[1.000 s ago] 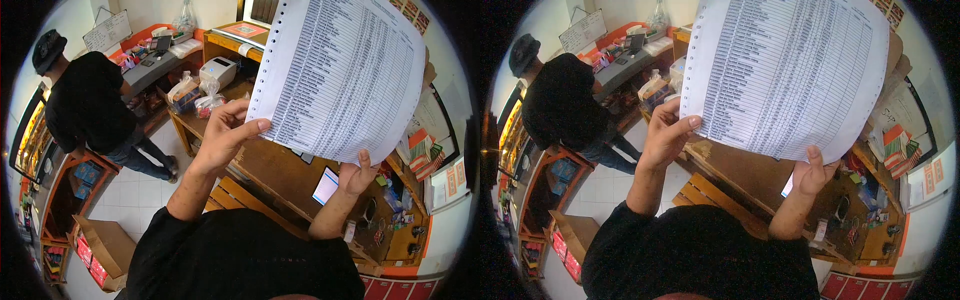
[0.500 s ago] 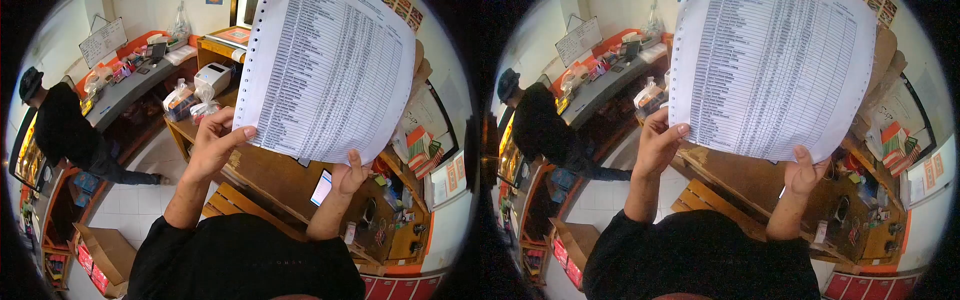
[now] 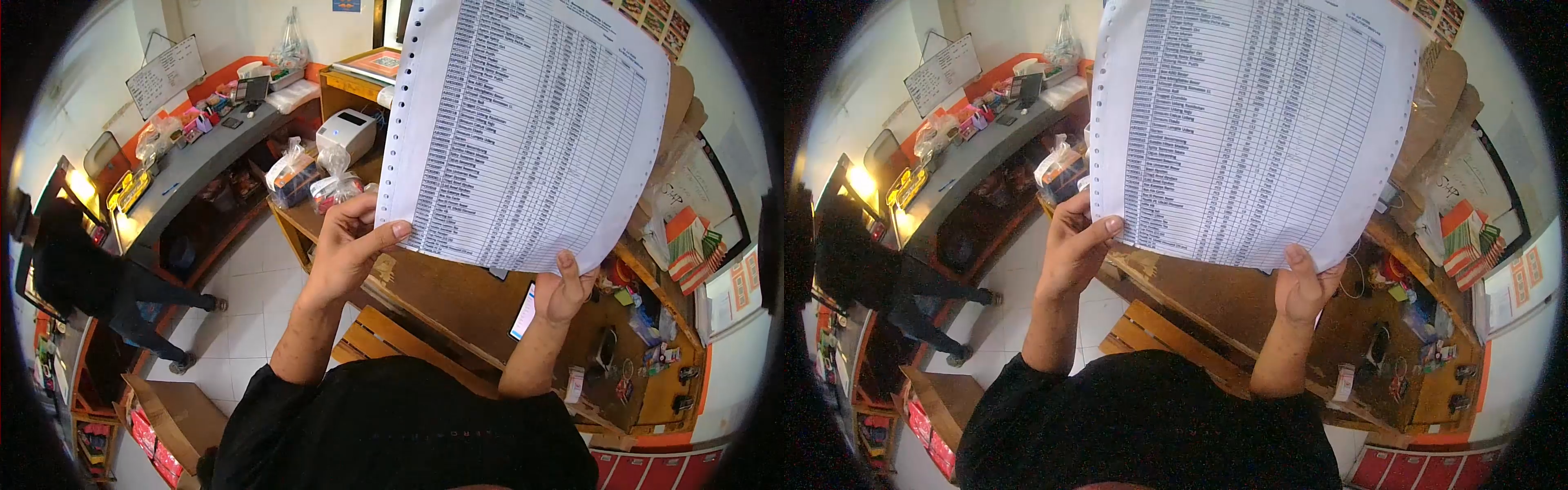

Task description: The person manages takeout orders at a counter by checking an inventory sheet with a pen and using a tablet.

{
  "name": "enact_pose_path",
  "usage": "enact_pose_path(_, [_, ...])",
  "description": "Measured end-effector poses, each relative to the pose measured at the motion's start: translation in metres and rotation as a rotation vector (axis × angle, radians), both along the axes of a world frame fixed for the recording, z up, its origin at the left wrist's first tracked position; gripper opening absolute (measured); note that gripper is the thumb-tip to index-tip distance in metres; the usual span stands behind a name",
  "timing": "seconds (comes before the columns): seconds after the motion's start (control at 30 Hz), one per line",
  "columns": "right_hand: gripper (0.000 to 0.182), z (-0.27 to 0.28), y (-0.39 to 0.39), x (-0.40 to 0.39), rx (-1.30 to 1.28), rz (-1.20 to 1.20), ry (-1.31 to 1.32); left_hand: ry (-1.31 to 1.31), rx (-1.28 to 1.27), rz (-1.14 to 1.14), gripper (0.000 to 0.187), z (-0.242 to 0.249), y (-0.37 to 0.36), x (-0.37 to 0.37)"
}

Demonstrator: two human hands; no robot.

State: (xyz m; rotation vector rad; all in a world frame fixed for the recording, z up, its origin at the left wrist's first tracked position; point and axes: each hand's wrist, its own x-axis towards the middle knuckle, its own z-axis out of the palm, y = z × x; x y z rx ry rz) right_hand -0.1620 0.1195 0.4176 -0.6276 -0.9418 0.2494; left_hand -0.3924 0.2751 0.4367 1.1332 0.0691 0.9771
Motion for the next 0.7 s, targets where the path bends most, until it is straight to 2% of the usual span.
enact_pose_path(0.3, [0.052, -0.001, 0.027, -0.013, -0.005, 0.019, 0.007, -0.012, -0.003, -0.051, 0.025, -0.002, 0.025, -0.016])
enact_pose_path(0.43, [0.053, -0.001, 0.007, -0.003, -0.007, 0.003, 0.020, -0.021, 0.005, -0.035, 0.026, 0.004, 0.001, -0.008])
enact_pose_path(0.7, [0.053, -0.004, 0.014, -0.004, 0.002, 0.010, 0.023, 0.015, -0.007, -0.041, 0.025, -0.003, 0.013, -0.009])
